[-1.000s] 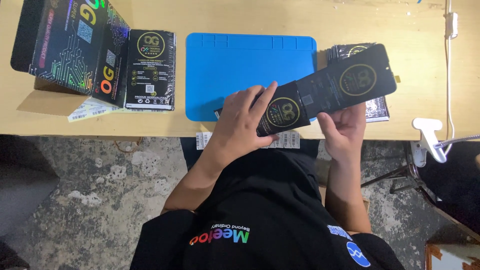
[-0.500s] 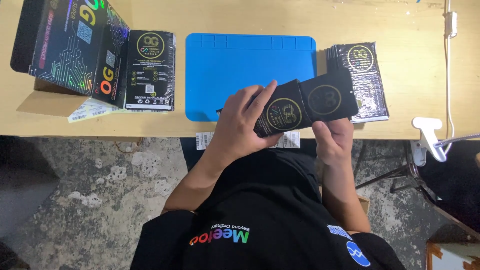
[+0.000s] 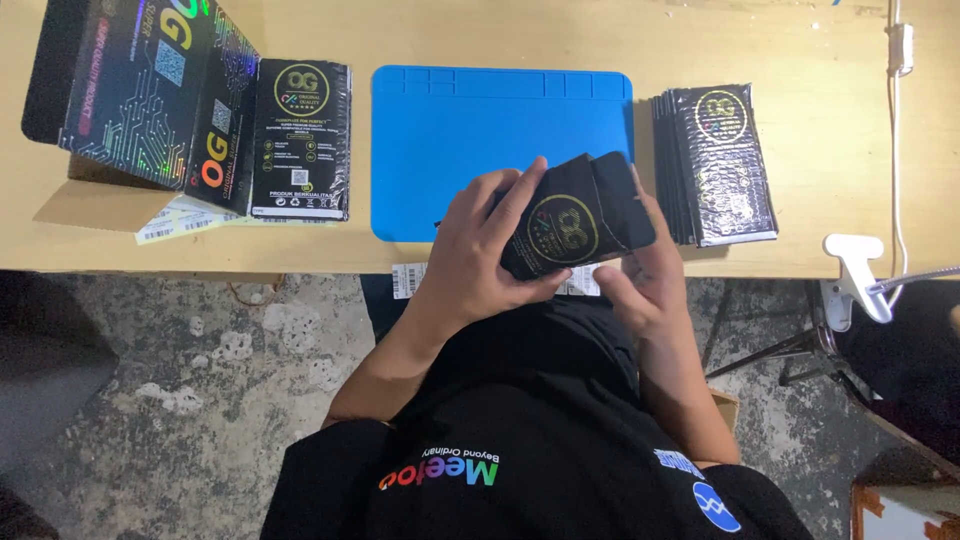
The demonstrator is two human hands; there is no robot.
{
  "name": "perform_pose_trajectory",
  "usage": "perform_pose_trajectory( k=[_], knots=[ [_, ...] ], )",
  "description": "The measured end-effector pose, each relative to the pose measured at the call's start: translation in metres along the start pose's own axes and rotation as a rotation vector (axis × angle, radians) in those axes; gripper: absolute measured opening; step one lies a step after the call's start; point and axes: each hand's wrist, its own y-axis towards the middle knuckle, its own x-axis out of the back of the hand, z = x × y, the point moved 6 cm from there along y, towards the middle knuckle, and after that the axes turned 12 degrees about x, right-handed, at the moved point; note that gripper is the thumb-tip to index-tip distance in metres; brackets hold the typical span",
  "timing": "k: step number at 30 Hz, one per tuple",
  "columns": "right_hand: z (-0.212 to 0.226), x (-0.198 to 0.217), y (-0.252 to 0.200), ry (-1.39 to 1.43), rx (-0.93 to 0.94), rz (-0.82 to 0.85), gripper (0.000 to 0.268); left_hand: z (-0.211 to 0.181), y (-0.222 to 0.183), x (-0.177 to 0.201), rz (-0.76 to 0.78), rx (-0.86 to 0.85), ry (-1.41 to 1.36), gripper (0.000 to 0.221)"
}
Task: Inspecting mobile phone replacement screens by removing them from protective sleeves and checking their condition.
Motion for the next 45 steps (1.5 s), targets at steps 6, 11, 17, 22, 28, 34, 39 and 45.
perform_pose_trajectory(
  k=[6, 11, 17, 22, 28, 34, 39, 45],
  knots=[
    [-0.042, -0.013, -0.035, 0.094, -0.177, 0.169, 0.095, 0.001, -0.002, 0.004, -0.034, 0.043, -0.163, 0.108],
    [-0.026, -0.042, -0.014, -0.024, -0.210, 0.237, 0.072, -0.003, -0.006, -0.001, 0.013, 0.162, -0.390, 0.123],
    [-0.014, -0.005, 0.004, -0.138, -0.245, 0.091, 0.024, 0.010, -0.005, 0.003, 0.127, 0.196, -0.500, 0.102],
    [0.003, 0.057, 0.001, -0.278, -0.324, -0.132, 0.033, 0.051, -0.006, 0.042, 0.006, 0.116, -0.417, 0.076],
    [0.043, 0.127, 0.013, -0.646, -0.361, -0.262, 0.043, 0.072, -0.037, 0.100, -0.140, 0.330, -0.197, 0.039],
    [0.019, 0.154, -0.005, -0.689, -0.764, -0.335, 0.038, 0.076, -0.060, 0.120, -0.302, 0.292, 0.124, 0.042],
    [0.004, 0.150, -0.004, -0.743, -0.921, -0.304, 0.047, 0.071, -0.066, 0.120, -0.308, 0.368, 0.321, 0.041],
    [-0.004, 0.154, -0.007, -0.822, -0.926, -0.219, 0.058, 0.084, -0.067, 0.116, -0.264, 0.445, 0.458, 0.046]
  ],
)
